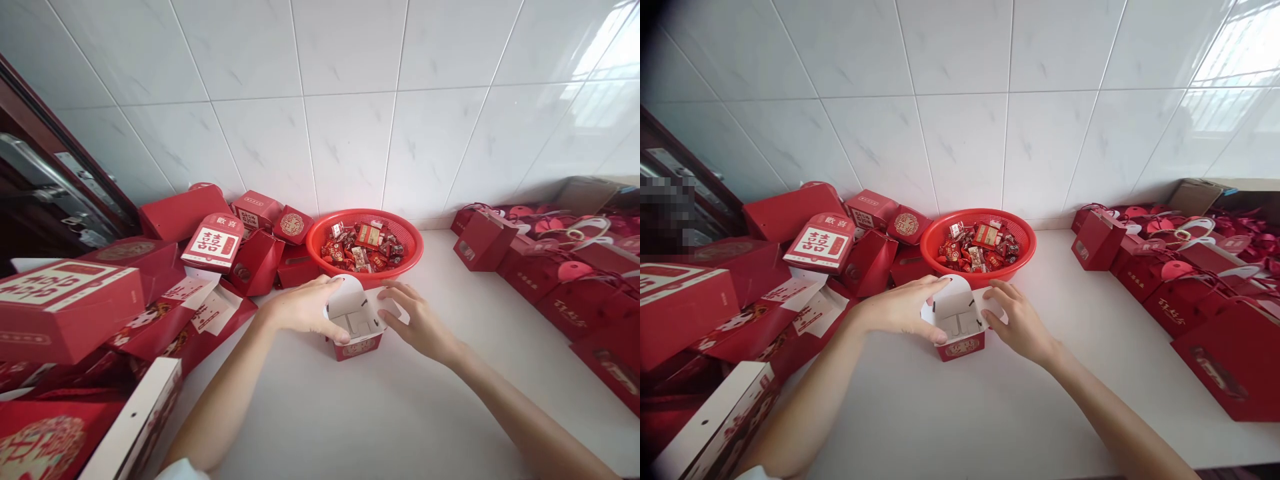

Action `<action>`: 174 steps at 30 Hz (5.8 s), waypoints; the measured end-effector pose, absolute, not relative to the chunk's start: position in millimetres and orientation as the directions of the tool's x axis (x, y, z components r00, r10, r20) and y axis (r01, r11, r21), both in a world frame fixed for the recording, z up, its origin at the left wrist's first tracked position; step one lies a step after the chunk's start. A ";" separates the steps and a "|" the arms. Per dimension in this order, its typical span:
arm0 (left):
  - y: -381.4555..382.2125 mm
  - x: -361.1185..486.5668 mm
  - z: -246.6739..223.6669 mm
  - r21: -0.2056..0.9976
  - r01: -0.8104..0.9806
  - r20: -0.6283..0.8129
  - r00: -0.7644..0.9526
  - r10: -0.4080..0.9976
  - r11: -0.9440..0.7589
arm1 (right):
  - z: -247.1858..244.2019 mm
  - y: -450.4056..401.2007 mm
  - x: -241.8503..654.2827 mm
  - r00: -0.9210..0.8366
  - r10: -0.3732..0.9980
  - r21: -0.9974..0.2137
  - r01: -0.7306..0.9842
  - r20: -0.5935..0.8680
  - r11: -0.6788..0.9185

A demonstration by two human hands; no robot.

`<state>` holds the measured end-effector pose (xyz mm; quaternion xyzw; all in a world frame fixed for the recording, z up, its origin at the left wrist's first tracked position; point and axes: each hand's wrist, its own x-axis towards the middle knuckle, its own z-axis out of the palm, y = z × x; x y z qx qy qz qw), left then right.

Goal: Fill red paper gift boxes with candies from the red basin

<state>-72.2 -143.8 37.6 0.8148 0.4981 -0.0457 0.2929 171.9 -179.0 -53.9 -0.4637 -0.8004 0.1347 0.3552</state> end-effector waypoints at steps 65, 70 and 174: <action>48.5 30.9 0.7 -0.033 0.901 -0.215 0.417 0.883 -0.433 | -28.7 -30.9 187.1 0.080 0.973 -0.765 0.633 0.218 0.119; 52.2 29.7 -8.4 -0.067 0.922 -0.220 0.359 0.907 -0.382 | -30.9 -28.2 187.5 0.071 0.973 -0.783 0.608 0.218 0.131; 33.0 8.3 -27.0 0.529 0.762 -0.281 0.573 0.770 -0.374 | -22.9 -34.9 192.5 0.149 0.961 -0.972 0.040 0.233 0.230</action>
